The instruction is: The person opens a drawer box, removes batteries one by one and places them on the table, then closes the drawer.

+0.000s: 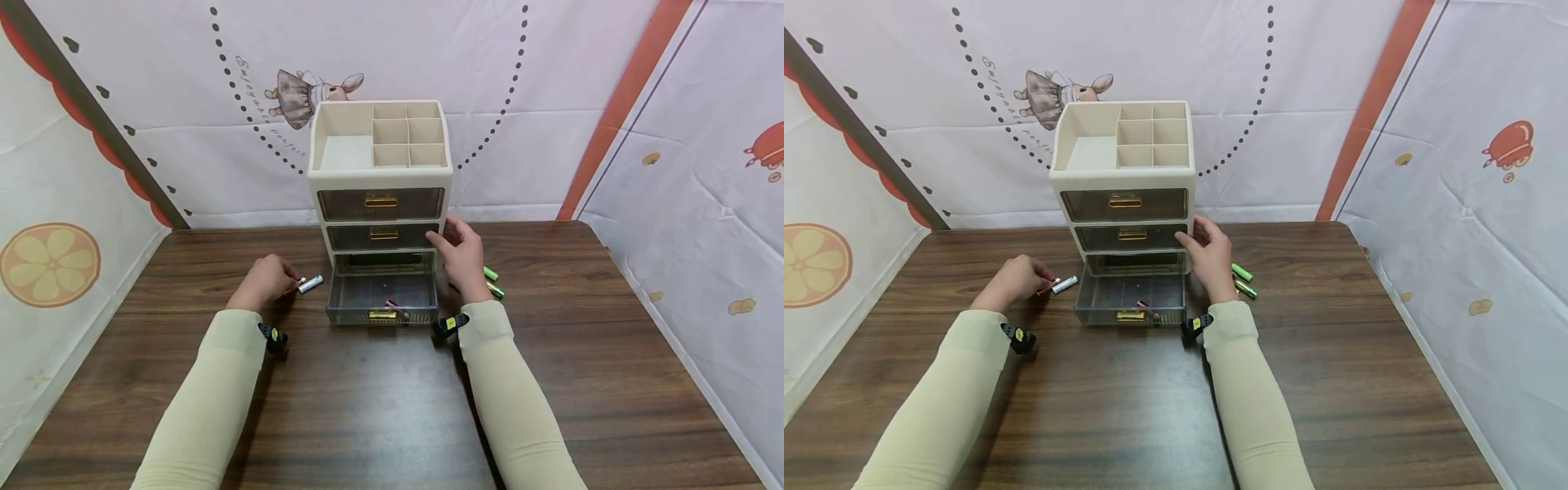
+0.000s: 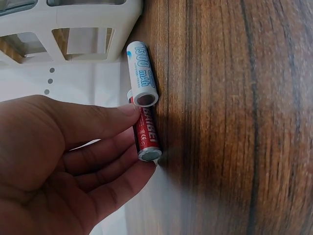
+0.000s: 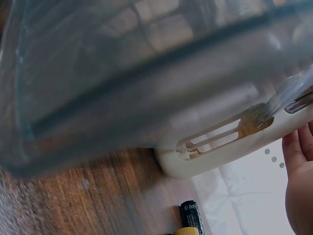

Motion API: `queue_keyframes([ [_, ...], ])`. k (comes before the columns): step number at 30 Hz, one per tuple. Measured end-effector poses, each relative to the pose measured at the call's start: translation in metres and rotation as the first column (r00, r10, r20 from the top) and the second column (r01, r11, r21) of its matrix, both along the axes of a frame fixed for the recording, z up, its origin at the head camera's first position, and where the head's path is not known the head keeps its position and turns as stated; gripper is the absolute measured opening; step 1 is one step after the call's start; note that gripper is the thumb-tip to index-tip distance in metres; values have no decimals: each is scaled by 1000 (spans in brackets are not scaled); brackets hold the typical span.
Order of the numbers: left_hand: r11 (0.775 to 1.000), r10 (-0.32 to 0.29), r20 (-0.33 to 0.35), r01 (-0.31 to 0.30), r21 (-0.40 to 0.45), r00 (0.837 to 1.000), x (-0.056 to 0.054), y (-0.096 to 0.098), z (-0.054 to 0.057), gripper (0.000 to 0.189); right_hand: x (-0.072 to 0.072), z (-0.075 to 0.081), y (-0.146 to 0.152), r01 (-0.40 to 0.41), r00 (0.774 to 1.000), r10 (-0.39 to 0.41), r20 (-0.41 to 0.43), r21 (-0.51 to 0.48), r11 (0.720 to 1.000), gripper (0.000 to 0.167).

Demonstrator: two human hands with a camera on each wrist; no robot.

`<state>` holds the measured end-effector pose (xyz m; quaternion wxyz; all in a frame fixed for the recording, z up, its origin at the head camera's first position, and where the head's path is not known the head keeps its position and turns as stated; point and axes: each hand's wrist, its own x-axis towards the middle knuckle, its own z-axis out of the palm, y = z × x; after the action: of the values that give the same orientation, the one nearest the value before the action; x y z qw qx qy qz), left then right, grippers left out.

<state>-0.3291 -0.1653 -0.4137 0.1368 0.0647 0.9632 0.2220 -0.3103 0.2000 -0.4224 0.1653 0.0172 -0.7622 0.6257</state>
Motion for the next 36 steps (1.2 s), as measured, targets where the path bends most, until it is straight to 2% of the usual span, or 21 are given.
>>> queue_keyframes([
  [8,1000,-3,16,3,11,1000,1,0,1,17,2,0,0,-4,1000,4,-13,-25,1000,45],
  [14,1000,-7,5,7,4,1000,1,-1,0,17,3,0,0,0,999,0,-42,-19,1000,45],
  [22,1000,6,4,-6,-4,1000,3,1,2,17,4,1,-1,1,999,-2,-41,-13,1000,45],
  [30,1000,-12,-41,11,-19,999,5,9,12,21,4,1,0,-6,999,5,-43,-28,1000,44],
  [36,999,-36,-69,35,-23,997,9,20,28,26,3,1,-1,-11,999,10,-34,-28,1000,46],
])
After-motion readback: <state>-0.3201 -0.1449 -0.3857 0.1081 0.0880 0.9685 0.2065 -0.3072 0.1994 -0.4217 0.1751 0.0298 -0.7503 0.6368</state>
